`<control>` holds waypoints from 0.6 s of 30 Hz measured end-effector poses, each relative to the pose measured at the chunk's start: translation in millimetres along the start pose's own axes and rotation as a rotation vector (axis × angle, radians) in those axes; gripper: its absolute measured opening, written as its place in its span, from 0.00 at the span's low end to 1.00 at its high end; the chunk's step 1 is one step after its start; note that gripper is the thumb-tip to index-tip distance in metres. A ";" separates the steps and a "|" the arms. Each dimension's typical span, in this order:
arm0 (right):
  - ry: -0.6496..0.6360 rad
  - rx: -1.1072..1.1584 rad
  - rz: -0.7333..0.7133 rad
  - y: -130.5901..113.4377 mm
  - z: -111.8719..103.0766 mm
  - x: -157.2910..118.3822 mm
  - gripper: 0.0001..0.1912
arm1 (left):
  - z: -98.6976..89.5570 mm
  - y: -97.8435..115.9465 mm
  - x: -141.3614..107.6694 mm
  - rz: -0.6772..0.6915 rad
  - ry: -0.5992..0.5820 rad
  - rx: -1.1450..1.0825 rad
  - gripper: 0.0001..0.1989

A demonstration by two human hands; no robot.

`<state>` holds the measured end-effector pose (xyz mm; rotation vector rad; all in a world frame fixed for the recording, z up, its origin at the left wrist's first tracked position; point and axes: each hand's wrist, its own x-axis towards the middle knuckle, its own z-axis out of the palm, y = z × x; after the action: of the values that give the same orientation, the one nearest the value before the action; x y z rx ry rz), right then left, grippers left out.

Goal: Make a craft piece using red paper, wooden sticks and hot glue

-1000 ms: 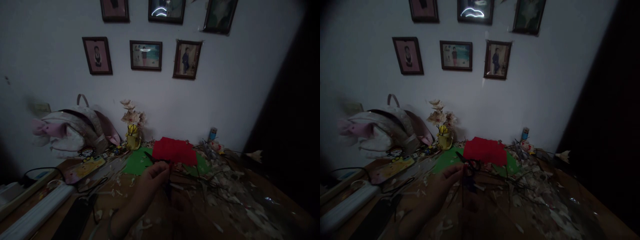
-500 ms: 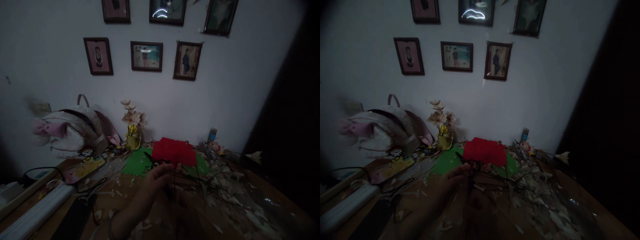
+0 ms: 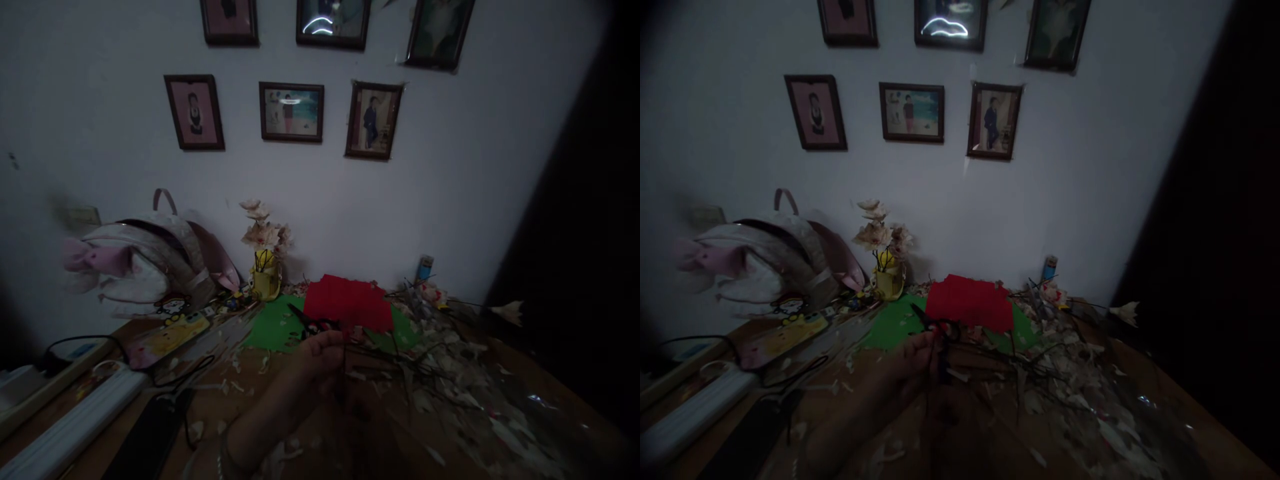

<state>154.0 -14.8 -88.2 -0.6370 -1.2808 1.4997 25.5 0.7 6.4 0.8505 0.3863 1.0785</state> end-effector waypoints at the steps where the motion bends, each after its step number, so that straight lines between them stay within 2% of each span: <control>1: -0.001 -0.002 0.009 -4.1 1.2 -2.5 0.12 | -1.4 -0.6 0.7 0.007 -0.003 0.001 0.17; 5: 0.009 -0.014 0.032 -14.3 5.4 -6.7 0.13 | -4.9 -1.8 2.6 0.020 -0.036 -0.016 0.19; 8: 0.028 -0.029 0.031 -12.5 6.0 -4.1 0.14 | -4.5 -2.1 2.9 0.020 -0.043 -0.022 0.20; 14: 0.082 -0.075 -0.030 3.0 1.2 10.7 0.15 | -0.2 -2.0 2.3 0.033 0.059 0.060 0.10; 18: 0.146 -0.131 -0.082 5.4 3.4 15.9 0.19 | 2.3 -0.1 0.4 0.071 0.143 0.118 0.10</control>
<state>143.7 -1.2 -88.9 -0.7559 -1.2840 1.2859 27.2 0.0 7.8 0.8995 0.5476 1.1951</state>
